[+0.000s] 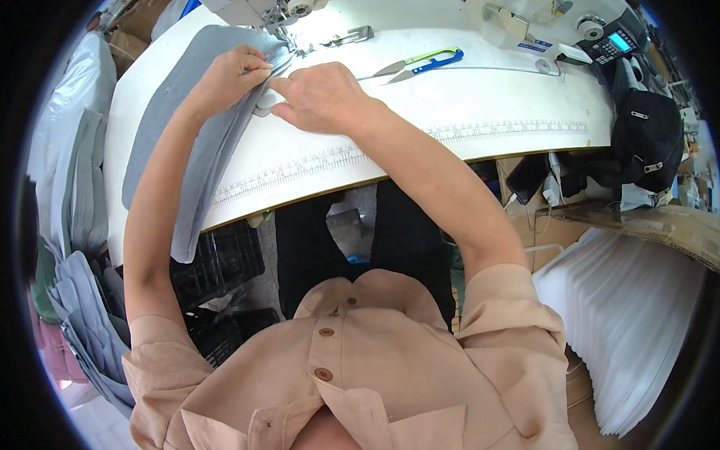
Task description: Sewing a fabric sleeve for electronic devices using an industrial sewing machine.
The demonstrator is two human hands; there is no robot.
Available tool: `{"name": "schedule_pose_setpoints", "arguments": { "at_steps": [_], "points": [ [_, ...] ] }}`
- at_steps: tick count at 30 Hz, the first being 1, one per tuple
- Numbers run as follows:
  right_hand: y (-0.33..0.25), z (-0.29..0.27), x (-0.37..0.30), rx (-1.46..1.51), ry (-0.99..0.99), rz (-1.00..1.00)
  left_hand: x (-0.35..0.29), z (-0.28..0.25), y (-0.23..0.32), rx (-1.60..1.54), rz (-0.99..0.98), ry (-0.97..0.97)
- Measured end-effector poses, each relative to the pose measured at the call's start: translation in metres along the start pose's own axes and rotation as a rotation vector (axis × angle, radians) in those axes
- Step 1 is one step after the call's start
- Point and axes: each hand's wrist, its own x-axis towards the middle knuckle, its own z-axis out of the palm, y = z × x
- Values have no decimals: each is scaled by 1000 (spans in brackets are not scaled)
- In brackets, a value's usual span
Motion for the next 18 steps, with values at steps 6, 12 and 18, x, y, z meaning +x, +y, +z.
{"name": "schedule_pose_setpoints", "arguments": {
  "at_steps": [6,12,18],
  "points": [
    [-8,-2,2,-4,-66,-38,0,-5,5,42,-52,-85],
    [-14,-2,4,-42,-123,18,-7,8,-1,83,5,51],
    [-14,-7,8,-39,-242,18,-5,-2,-19,279,195,-61]
  ]
}}
